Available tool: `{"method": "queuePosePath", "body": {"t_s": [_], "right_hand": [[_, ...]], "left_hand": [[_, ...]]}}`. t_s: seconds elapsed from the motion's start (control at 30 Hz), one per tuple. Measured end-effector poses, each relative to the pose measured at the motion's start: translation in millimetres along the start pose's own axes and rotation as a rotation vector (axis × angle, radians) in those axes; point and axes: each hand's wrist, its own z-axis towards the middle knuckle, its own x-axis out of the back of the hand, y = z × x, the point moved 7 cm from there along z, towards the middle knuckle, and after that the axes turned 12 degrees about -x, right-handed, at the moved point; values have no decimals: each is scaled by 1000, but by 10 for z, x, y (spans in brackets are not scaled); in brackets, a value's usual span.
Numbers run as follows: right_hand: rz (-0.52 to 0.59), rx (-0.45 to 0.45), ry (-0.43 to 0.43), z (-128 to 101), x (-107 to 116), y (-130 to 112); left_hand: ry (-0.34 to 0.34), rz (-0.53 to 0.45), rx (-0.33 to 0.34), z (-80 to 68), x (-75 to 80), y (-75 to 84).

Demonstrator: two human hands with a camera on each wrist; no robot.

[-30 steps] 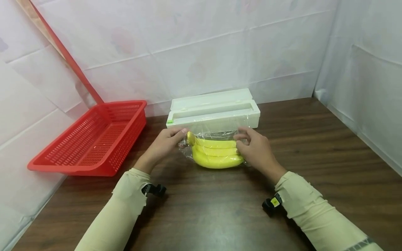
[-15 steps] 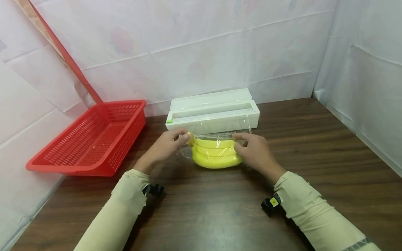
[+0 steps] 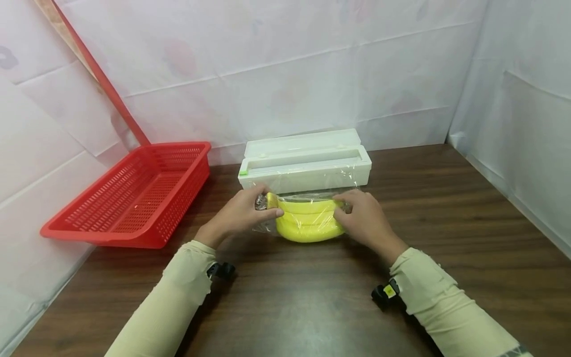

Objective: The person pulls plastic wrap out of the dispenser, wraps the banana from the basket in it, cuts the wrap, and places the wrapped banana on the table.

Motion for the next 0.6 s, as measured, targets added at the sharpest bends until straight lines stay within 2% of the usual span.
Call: {"method": "queuePosePath", "body": {"t_s": [0.13, 0.3, 0.4, 0.5, 0.6], "right_hand": [[-72, 87, 44, 6, 6, -76], [-141, 81, 62, -19, 0, -115], [-178, 106, 140, -46, 35, -164], [-207, 191, 232, -94, 68, -265], [-205, 303, 240, -151, 31, -380]], "left_hand": [[-6, -19, -32, 10, -16, 3], [3, -59, -46, 18, -23, -3], [18, -81, -44, 23, -19, -5], [27, -91, -38, 28, -17, -2], [27, -82, -26, 31, -23, 0]]}}
